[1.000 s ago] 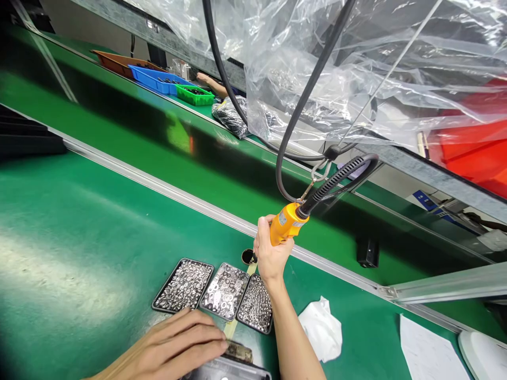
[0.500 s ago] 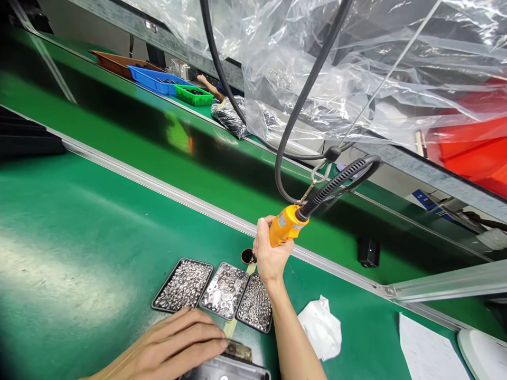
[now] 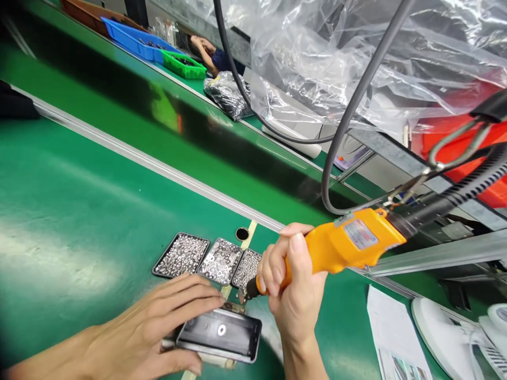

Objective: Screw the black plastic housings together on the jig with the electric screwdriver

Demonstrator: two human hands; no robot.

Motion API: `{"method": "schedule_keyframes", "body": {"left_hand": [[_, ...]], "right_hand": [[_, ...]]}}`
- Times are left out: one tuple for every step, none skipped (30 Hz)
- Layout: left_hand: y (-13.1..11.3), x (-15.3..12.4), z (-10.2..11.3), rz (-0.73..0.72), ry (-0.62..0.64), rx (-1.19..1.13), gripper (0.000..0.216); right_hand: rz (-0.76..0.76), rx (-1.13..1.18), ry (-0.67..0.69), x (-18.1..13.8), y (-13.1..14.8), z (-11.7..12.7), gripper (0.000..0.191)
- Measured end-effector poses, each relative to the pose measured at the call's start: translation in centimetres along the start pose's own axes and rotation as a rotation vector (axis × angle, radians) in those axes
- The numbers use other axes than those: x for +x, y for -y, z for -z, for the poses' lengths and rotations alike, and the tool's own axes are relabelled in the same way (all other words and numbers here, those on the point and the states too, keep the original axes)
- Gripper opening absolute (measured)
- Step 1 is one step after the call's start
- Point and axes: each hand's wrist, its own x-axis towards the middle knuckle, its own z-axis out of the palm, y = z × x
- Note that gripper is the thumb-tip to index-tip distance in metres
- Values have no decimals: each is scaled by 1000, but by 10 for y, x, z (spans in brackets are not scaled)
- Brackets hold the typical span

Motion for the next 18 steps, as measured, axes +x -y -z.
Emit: {"method": "schedule_keyframes", "body": {"left_hand": [[0,-1,0,3,10,-19,65],[0,-1,0,8,17,-33,63],[0,-1,-1,14,22,-41,62],[0,0,-1,19,20,-43,61],[0,0,-1,25,17,-43,60],[0,0,-1,32,16,-44,60],[1,0,-1,35,16,-46,60],[1,0,-1,33,18,-48,60],[1,0,-1,29,20,-50,61],[1,0,-1,27,23,-51,61],[1,0,-1,26,27,-52,61],[1,0,0,25,30,-53,61],[0,0,0,26,36,-54,61],[0,0,1,29,41,-55,61],[0,1,1,31,44,-56,61],[-1,1,2,33,47,-56,61],[-1,2,2,35,48,-55,60],[-1,3,3,37,49,-55,60]], "right_hand": [[-14,5,18,-10,3,0,16],[-28,6,35,-19,4,0,17],[-39,6,52,-27,4,0,17],[-50,2,68,-35,4,-1,17],[-53,0,85,-42,2,-1,17],[-49,-2,99,-48,1,-1,17],[-42,-6,111,-52,-1,-1,16],[-33,-9,121,-55,-3,-1,16],[-24,-9,132,-57,-5,-1,16],[-18,-6,140,-58,-6,-1,16],[-17,-4,146,-59,-7,-1,16],[-22,-6,146,-59,-8,0,16],[-28,-8,146,-59,-9,0,16],[-30,-10,146,-58,-10,0,16],[-34,-13,146,-58,-11,0,15],[-36,-13,150,-58,-12,0,15],[-37,-10,157,-59,-13,1,15],[-38,-5,163,-59,-15,2,14]]}}
